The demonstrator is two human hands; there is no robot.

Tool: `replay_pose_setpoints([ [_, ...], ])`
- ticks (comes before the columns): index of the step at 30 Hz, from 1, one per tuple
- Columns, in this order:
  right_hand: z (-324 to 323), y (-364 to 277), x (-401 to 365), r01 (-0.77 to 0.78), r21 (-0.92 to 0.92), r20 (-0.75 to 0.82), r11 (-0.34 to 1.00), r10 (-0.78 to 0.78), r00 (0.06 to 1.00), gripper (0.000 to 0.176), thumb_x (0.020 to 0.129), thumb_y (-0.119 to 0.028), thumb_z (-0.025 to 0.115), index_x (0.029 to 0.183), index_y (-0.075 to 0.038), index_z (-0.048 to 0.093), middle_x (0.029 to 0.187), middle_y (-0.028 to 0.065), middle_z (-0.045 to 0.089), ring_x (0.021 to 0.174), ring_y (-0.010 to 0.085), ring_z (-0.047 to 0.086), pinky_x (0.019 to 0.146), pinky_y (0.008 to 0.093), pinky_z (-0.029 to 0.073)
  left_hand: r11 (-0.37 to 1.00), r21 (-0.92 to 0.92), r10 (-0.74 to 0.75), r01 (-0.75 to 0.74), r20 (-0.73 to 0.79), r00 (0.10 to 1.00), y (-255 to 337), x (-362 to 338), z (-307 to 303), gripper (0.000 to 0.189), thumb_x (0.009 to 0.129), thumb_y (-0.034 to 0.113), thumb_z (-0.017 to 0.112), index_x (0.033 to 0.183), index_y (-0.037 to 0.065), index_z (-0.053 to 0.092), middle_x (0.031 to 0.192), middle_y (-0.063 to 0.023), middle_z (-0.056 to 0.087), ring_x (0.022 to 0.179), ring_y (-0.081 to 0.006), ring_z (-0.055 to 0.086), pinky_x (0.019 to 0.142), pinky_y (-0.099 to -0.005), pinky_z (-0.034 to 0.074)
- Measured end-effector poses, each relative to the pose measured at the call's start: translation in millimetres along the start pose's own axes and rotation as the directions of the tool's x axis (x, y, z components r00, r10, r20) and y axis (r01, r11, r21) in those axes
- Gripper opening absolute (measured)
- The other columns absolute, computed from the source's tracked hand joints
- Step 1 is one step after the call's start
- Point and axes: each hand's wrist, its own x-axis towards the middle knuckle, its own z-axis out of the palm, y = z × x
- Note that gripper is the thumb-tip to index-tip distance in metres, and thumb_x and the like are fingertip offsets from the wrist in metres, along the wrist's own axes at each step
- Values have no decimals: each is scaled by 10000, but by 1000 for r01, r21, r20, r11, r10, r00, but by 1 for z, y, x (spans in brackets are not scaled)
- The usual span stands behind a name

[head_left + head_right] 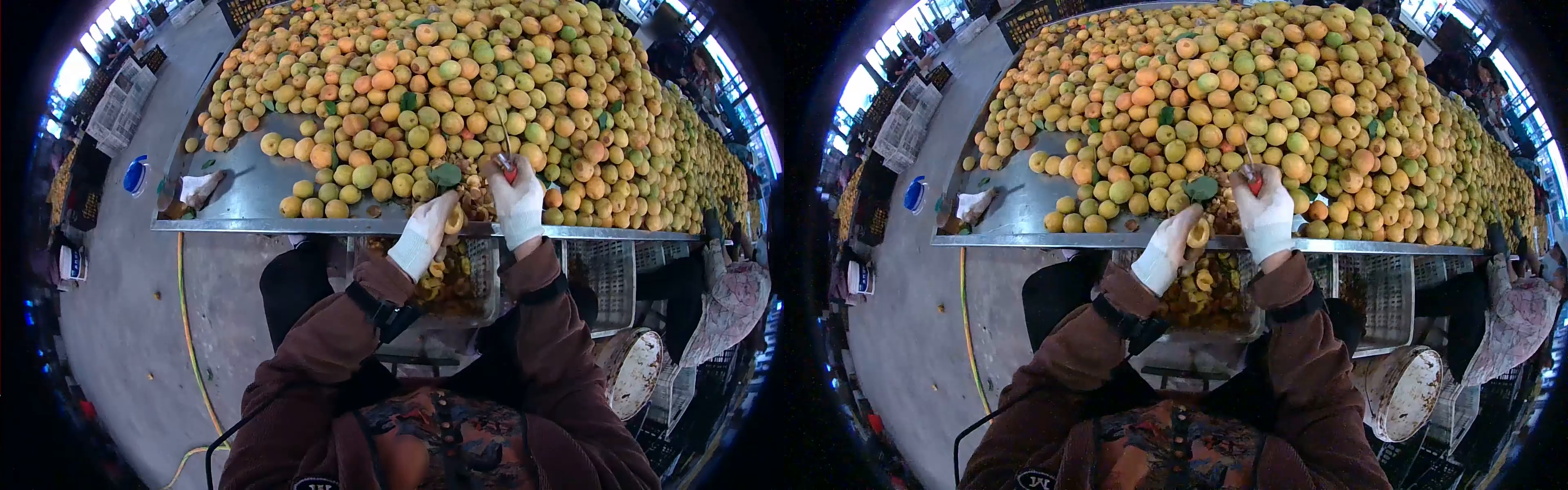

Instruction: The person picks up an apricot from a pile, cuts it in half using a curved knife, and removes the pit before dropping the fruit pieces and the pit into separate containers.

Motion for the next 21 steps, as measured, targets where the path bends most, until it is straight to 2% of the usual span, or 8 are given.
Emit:
replay_pose_setpoints([
  [1,-3,5,10,8,15,-36,1000,-8,999,354,853,-225,663,1047,42,537,858,93,630,741,145,577,687,269,485,842,-488,-167,229,167,972,11,-4,1,428,948,293,482,1258,-1,480,1067,-91,587,898,-164,565,751,-295,478],
  [2,-8,11,18,17,29,-73,999,-15,997,351,865,-224,648,1057,48,536,858,91,626,746,150,575,696,269,485,422,-787,-219,449,392,893,18,-4,0,474,923,385,511,1239,33,516,1033,-96,596,834,-177,565,722,-284,471],
  [4,-15,16,20,11,-47,-105,999,-16,994,334,875,-236,630,1030,43,532,826,72,600,716,149,554,671,266,475,594,-506,-213,626,651,729,42,0,-55,514,891,451,536,1182,28,564,984,-142,644,889,-239,619,781,-310,485],
  [6,-19,2,9,-40,259,-13,965,45,999,328,889,-273,600,989,31,524,780,61,567,677,141,532,621,267,458,976,-167,-32,137,516,856,37,-1,-71,409,873,386,581,1141,77,597,1001,-179,649,824,-338,647,734,-340,508],
  [9,-15,-6,-2,-200,156,53,967,194,979,309,929,-317,528,977,-12,528,730,41,530,616,120,493,542,281,415,953,246,-198,177,60,978,21,24,-99,371,799,351,651,1100,138,607,914,-161,641,873,-343,612,747,-420,491],
  [12,-5,-5,-11,-294,227,178,929,257,950,279,935,-291,521,1010,-23,522,679,29,500,474,113,450,430,271,353,760,650,-101,14,97,990,-5,36,-92,428,722,299,691,1125,198,590,1061,-83,606,1061,-306,508,849,-445,419],
  [15,0,-14,-20,-412,285,298,865,329,896,396,924,-333,536,1169,-35,447,647,27,481,452,115,433,395,256,339,726,687,-161,7,160,974,-3,43,-82,438,695,302,702,1102,188,590,1066,-68,604,1072,-281,503,845,-454,393],
  [21,10,-22,-39,-449,297,414,843,310,856,345,965,-366,475,1024,-27,499,586,23,486,403,102,424,362,249,315,801,598,-76,21,67,995,-11,37,-82,438,677,336,705,1047,131,590,994,-76,615,1026,-285,520,835,-449,378],
])
